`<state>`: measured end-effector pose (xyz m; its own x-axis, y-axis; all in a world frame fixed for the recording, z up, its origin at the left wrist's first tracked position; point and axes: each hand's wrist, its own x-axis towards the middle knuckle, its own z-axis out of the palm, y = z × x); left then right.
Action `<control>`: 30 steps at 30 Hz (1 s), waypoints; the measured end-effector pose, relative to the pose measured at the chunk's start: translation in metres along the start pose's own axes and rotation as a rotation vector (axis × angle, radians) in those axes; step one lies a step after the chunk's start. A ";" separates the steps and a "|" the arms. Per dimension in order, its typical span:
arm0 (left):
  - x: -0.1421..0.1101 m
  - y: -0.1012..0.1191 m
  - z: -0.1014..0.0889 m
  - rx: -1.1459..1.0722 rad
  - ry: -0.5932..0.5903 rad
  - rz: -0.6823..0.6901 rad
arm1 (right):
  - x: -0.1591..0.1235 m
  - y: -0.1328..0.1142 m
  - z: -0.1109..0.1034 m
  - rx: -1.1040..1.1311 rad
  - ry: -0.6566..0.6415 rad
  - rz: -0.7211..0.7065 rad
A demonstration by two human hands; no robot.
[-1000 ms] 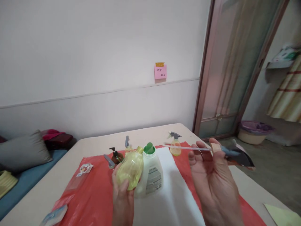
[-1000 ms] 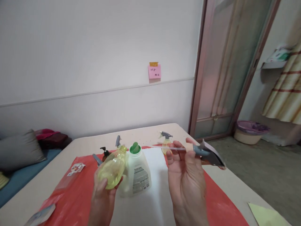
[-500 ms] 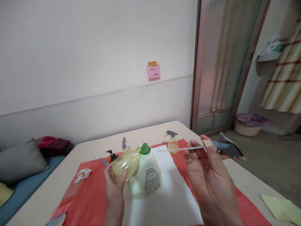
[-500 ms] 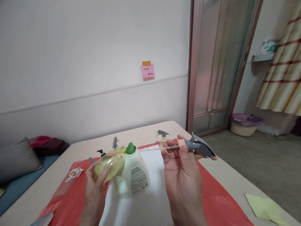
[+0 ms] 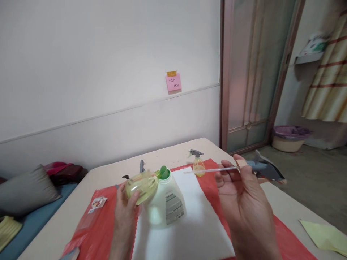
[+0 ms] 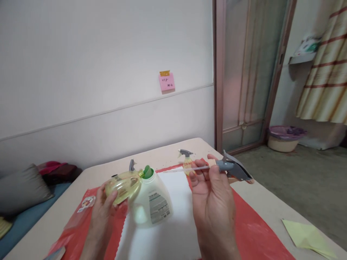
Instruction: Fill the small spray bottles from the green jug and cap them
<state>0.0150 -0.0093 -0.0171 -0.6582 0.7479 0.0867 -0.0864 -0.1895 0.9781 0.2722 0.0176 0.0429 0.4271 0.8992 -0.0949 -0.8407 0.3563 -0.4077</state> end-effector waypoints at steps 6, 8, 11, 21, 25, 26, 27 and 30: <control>0.003 0.022 0.005 0.090 -0.051 0.039 | 0.001 -0.005 0.001 -0.008 0.001 -0.004; 0.005 0.027 0.007 0.122 -0.079 0.058 | 0.001 -0.005 0.000 -0.009 0.003 -0.007; 0.008 0.032 0.010 0.154 -0.126 0.062 | 0.001 -0.005 -0.001 -0.004 -0.004 -0.013; 0.012 0.049 0.017 0.265 -0.169 0.106 | 0.002 -0.006 -0.002 0.001 -0.010 0.001; 0.015 0.056 0.021 0.282 -0.196 0.113 | 0.002 -0.008 -0.001 0.015 -0.009 0.014; 0.017 0.058 0.021 0.300 -0.204 0.121 | 0.002 -0.008 0.000 0.020 -0.006 0.015; 0.018 0.059 0.022 0.325 -0.211 0.130 | 0.002 -0.008 0.000 0.026 0.001 0.017; 0.022 0.064 0.022 0.410 -0.230 0.162 | 0.002 -0.009 0.000 0.040 0.024 0.019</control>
<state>0.0114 0.0091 0.0514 -0.4531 0.8591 0.2378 0.3349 -0.0832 0.9386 0.2806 0.0160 0.0463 0.4187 0.8996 -0.1239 -0.8610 0.3500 -0.3690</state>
